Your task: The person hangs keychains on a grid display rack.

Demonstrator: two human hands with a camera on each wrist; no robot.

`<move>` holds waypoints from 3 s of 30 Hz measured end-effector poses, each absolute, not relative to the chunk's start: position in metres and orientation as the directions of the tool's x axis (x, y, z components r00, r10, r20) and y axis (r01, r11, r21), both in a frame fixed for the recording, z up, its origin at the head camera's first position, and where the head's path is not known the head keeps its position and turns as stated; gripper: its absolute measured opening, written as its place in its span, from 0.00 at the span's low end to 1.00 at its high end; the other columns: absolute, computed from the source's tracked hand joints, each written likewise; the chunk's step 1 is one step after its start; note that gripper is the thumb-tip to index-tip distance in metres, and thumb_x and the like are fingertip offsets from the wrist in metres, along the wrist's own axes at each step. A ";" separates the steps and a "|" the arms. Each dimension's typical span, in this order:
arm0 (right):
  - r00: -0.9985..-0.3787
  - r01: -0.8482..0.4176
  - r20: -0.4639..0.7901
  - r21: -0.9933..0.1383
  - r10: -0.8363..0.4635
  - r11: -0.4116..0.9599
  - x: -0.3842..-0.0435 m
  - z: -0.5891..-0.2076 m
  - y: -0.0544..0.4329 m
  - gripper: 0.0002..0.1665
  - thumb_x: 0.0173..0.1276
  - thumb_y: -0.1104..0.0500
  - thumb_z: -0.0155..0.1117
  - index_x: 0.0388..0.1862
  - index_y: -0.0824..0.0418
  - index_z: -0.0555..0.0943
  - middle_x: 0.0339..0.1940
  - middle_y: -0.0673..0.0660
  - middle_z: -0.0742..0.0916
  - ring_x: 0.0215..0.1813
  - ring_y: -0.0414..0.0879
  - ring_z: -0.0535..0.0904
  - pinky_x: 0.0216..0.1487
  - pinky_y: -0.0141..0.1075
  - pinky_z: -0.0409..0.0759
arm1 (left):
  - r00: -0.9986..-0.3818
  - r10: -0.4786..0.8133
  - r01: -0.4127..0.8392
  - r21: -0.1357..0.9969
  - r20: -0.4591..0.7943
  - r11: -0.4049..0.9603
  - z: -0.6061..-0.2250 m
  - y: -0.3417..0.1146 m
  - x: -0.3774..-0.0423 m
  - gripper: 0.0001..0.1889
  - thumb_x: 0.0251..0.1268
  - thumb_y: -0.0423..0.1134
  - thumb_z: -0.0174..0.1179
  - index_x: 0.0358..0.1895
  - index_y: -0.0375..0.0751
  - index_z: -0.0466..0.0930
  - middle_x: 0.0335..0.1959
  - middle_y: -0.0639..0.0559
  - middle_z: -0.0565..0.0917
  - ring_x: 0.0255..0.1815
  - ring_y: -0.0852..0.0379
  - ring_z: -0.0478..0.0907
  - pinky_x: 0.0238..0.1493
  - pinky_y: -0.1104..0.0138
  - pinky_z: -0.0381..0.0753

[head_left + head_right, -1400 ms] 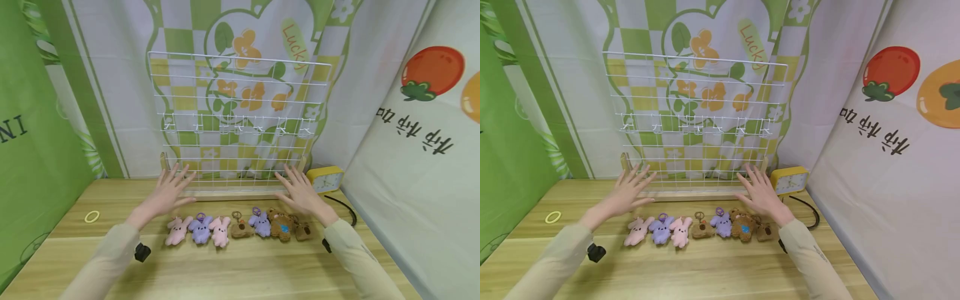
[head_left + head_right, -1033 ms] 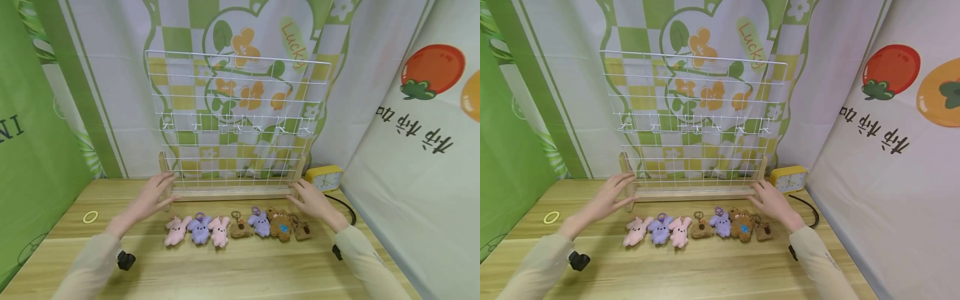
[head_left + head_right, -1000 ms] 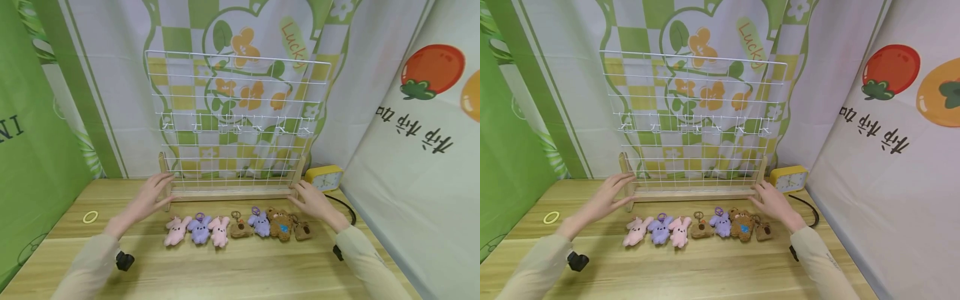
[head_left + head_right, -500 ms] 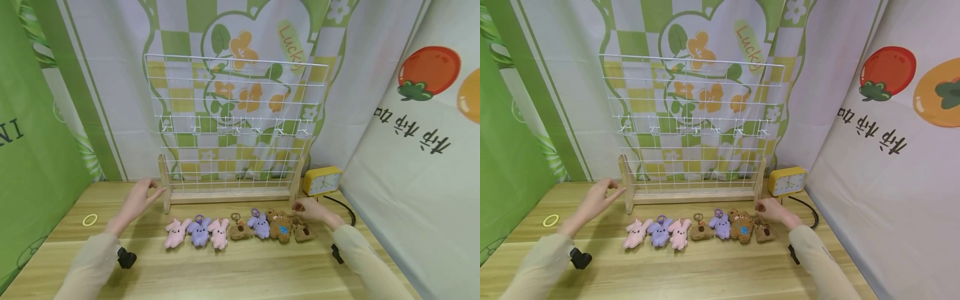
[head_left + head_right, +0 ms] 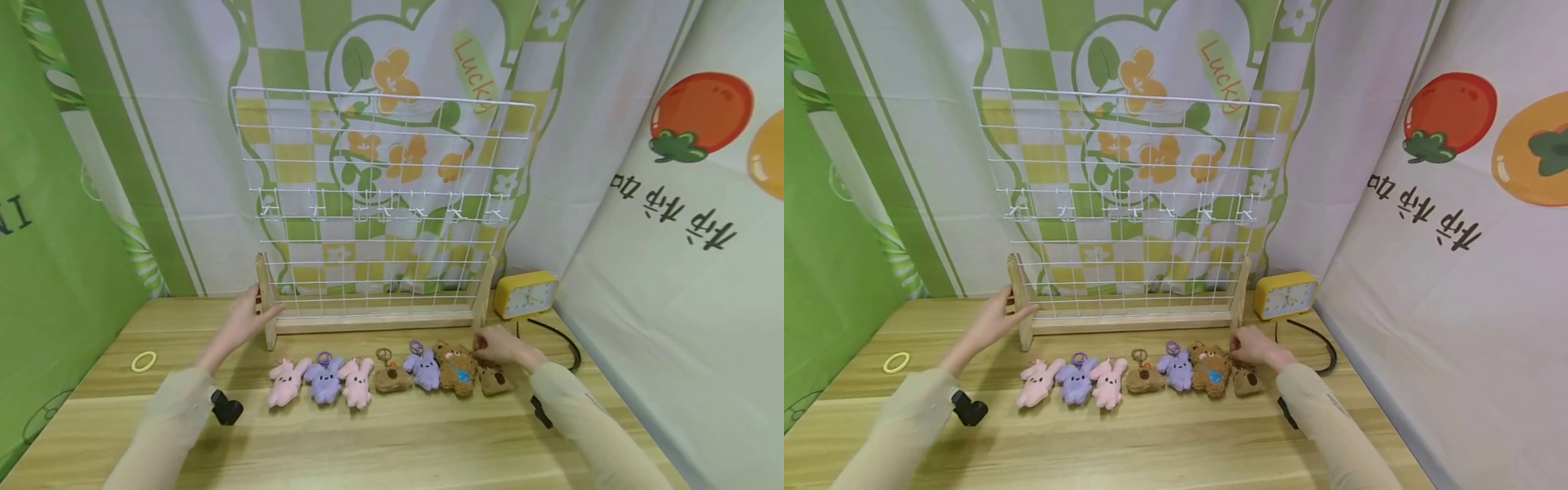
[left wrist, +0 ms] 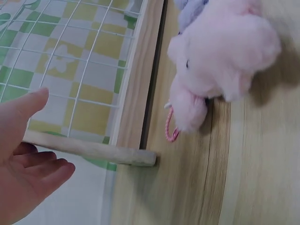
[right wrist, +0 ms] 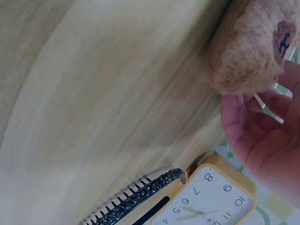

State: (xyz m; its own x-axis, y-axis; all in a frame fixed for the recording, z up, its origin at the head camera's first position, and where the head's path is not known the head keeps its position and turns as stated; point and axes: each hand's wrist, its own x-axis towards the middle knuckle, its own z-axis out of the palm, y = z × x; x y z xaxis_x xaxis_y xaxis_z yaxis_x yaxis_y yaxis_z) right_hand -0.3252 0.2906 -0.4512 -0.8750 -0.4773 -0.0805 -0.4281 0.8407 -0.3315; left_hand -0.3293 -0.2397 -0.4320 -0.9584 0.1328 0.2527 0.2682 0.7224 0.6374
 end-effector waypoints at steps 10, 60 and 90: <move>-0.912 -0.301 -0.158 -0.366 -0.378 0.880 -0.331 -0.451 0.286 0.07 0.64 0.67 0.60 0.26 0.59 0.76 0.21 0.50 0.78 0.25 0.41 0.69 0.28 0.30 0.66 | -0.954 0.113 0.275 0.657 0.279 0.702 -0.434 -0.238 -0.336 0.27 0.74 0.42 0.56 0.63 0.21 0.64 0.60 0.20 0.74 0.59 0.26 0.76 0.58 0.42 0.83; -0.923 -0.269 -0.163 -0.376 -0.349 0.887 -0.326 -0.448 0.284 0.08 0.62 0.68 0.63 0.24 0.60 0.80 0.19 0.52 0.85 0.20 0.40 0.75 0.24 0.27 0.70 | -0.936 0.088 0.301 0.650 0.340 0.698 -0.443 -0.237 -0.333 0.20 0.71 0.28 0.54 0.60 0.17 0.68 0.54 0.17 0.77 0.56 0.24 0.78 0.54 0.43 0.85; -0.908 -0.395 0.089 -0.510 -0.410 0.764 -0.293 -0.368 0.315 0.05 0.67 0.64 0.65 0.39 0.67 0.83 0.31 0.57 0.88 0.30 0.40 0.82 0.29 0.27 0.81 | -0.930 0.079 0.309 0.647 0.359 0.697 -0.447 -0.237 -0.333 0.15 0.70 0.30 0.56 0.52 0.19 0.72 0.51 0.18 0.79 0.54 0.24 0.78 0.53 0.42 0.85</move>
